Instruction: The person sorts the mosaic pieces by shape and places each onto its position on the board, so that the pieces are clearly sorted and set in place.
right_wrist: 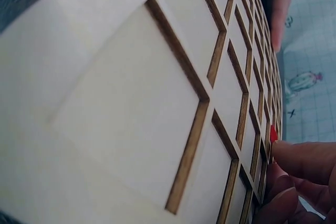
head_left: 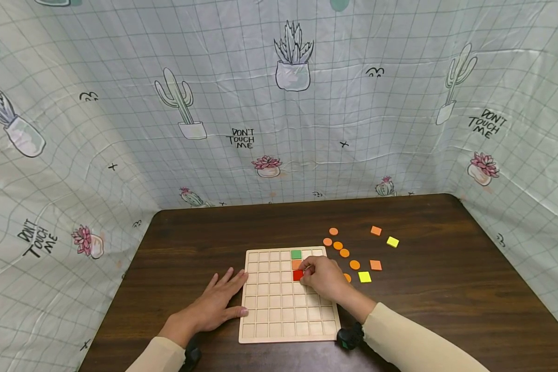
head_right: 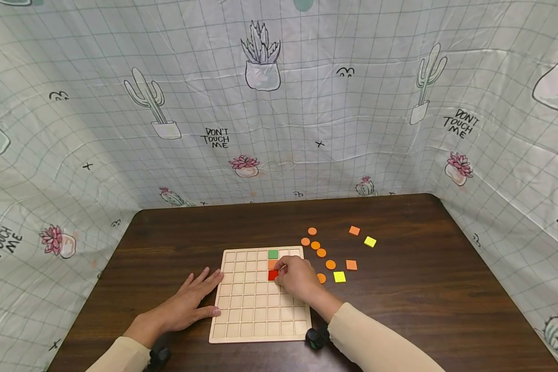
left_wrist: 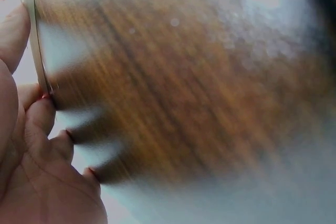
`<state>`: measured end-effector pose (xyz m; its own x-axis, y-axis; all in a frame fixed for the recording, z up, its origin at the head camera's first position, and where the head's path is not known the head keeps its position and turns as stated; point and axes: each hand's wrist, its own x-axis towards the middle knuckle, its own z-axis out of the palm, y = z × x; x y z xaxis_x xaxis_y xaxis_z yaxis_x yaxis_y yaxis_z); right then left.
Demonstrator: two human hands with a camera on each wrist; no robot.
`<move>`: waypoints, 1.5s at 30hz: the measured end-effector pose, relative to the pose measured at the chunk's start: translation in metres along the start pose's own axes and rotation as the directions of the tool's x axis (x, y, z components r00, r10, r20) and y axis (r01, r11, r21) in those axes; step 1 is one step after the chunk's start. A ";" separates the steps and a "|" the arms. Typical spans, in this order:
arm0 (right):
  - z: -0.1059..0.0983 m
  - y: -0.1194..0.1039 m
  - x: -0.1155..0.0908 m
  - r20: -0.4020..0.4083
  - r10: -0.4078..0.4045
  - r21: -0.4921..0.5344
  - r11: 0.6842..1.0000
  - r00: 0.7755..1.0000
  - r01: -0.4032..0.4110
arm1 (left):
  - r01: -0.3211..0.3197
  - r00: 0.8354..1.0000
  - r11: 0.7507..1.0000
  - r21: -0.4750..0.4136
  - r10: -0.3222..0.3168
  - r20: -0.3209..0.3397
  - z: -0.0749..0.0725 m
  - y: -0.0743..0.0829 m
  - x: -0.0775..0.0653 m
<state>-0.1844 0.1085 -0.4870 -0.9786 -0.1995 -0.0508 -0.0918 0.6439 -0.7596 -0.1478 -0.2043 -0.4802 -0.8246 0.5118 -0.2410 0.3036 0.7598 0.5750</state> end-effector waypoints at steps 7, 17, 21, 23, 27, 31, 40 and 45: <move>0.000 0.000 0.000 0.000 -0.015 -0.010 1.000 1.000 0.015 | -0.003 1.000 1.000 0.001 0.003 0.001 0.000 -0.001 0.000; 0.002 0.002 0.001 0.004 -0.008 -0.008 1.000 1.000 0.009 | 0.000 1.000 1.000 -0.006 0.000 0.001 0.000 -0.001 0.000; 0.002 0.003 0.001 0.005 -0.014 0.001 1.000 1.000 0.014 | 0.000 1.000 1.000 -0.010 0.000 0.002 0.000 -0.001 0.000; 0.002 0.003 0.001 0.002 -0.016 0.004 1.000 1.000 0.016 | -0.002 1.000 1.000 -0.012 0.002 0.002 0.000 -0.002 0.000; 0.001 0.004 0.001 -0.012 -0.014 0.009 1.000 1.000 0.015 | -0.002 1.000 1.000 -0.011 0.002 0.002 0.001 -0.002 0.001; 0.000 0.007 0.001 -0.023 -0.012 0.040 0.999 1.000 0.013 | -0.002 1.000 1.000 -0.013 0.002 0.002 0.001 -0.003 0.001; -0.012 0.009 -0.005 -0.036 0.000 0.141 0.990 0.999 0.005 | -0.005 1.000 1.000 -0.016 0.005 0.004 0.001 -0.002 0.001; -0.025 0.012 -0.010 -0.062 0.002 0.121 0.993 0.998 0.005 | 0.001 1.000 1.000 -0.016 -0.001 0.007 0.001 -0.002 0.001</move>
<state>-0.1806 0.1367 -0.4796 -0.9883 -0.1518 -0.0122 -0.0740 0.5486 -0.8328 -0.1491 -0.2053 -0.4825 -0.8216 0.5139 -0.2467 0.2950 0.7536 0.5874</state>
